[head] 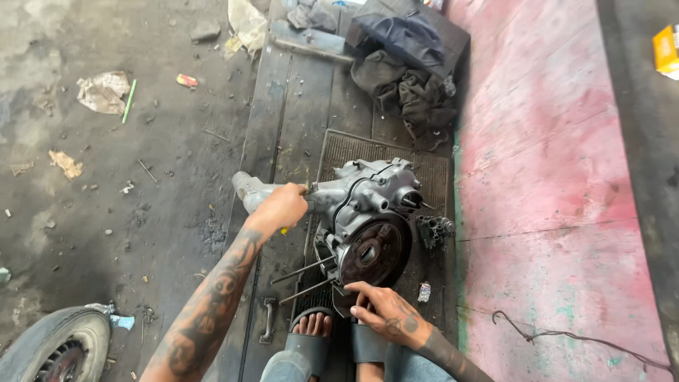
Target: The person cleans an motorcycle engine component by hand using a small brush and a cleaning cloth.
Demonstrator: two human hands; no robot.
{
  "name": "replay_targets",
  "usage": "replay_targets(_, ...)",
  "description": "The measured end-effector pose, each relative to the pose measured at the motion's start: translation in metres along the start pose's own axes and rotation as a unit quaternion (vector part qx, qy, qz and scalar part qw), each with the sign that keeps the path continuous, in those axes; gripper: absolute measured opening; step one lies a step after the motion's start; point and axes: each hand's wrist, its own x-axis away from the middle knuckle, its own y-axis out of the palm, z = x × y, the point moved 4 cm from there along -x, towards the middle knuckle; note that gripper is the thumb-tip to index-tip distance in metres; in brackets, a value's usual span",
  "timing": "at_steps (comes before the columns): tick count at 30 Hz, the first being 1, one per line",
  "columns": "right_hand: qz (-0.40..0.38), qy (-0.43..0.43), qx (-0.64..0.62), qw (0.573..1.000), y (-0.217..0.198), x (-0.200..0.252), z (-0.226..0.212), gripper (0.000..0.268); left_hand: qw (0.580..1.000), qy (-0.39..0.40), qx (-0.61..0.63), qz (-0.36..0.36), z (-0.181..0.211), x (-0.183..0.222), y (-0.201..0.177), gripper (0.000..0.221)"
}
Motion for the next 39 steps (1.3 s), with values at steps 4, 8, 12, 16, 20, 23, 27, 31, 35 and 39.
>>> replay_targets(4, 0.001, -0.012, -0.010, 1.000, 0.000, 0.003, -0.001, 0.036, 1.000, -0.016, -0.016, -0.001, 0.008, -0.013, 0.000, 0.070)
replay_targets(8, 0.011, 0.000, -0.007, 1.000, 0.003, 0.002, 0.005, 0.037, 1.000, -0.002, 0.002, 0.010, 0.001, -0.018, 0.002, 0.063)
replay_targets(12, 0.005, 0.004, 0.011, 1.000, 0.004, 0.003, 0.013, 0.039, 1.000, 0.008, 0.021, 0.016, 0.002, -0.013, 0.001, 0.056)
replay_targets(16, 0.005, 0.000, 0.018, 1.000, -0.001, -0.001, 0.009, 0.037, 1.000, -0.006, 0.023, 0.007, 0.005, -0.023, 0.002, 0.066)
replay_targets(20, 0.007, -0.003, 0.021, 1.000, 0.003, 0.003, 0.018, 0.039, 1.000, 0.023, 0.006, 0.015, 0.001, -0.001, 0.000, 0.061)
replay_targets(23, -0.010, -0.006, 0.028, 1.000, 0.008, 0.006, 0.017, 0.041, 1.000, 0.019, 0.020, 0.011, -0.003, -0.005, 0.003, 0.062)
replay_targets(27, 0.003, -0.016, 0.025, 1.000, 0.005, 0.005, 0.010, 0.039, 0.999, 0.024, 0.033, 0.018, 0.005, 0.007, 0.003, 0.057)
replay_targets(31, -0.013, 0.013, 0.021, 1.000, 0.009, 0.003, 0.018, 0.038, 0.999, 0.012, 0.013, 0.034, -0.005, 0.002, 0.012, 0.064)
replay_targets(35, -0.016, 0.004, 0.029, 0.999, 0.010, 0.002, 0.020, 0.040, 0.998, 0.034, 0.019, 0.057, -0.001, -0.016, 0.014, 0.062)
replay_targets(39, -0.017, 0.036, -0.010, 0.999, 0.005, 0.002, 0.010, 0.039, 0.991, 0.088, -0.019, 0.102, -0.024, -0.052, 0.032, 0.064)
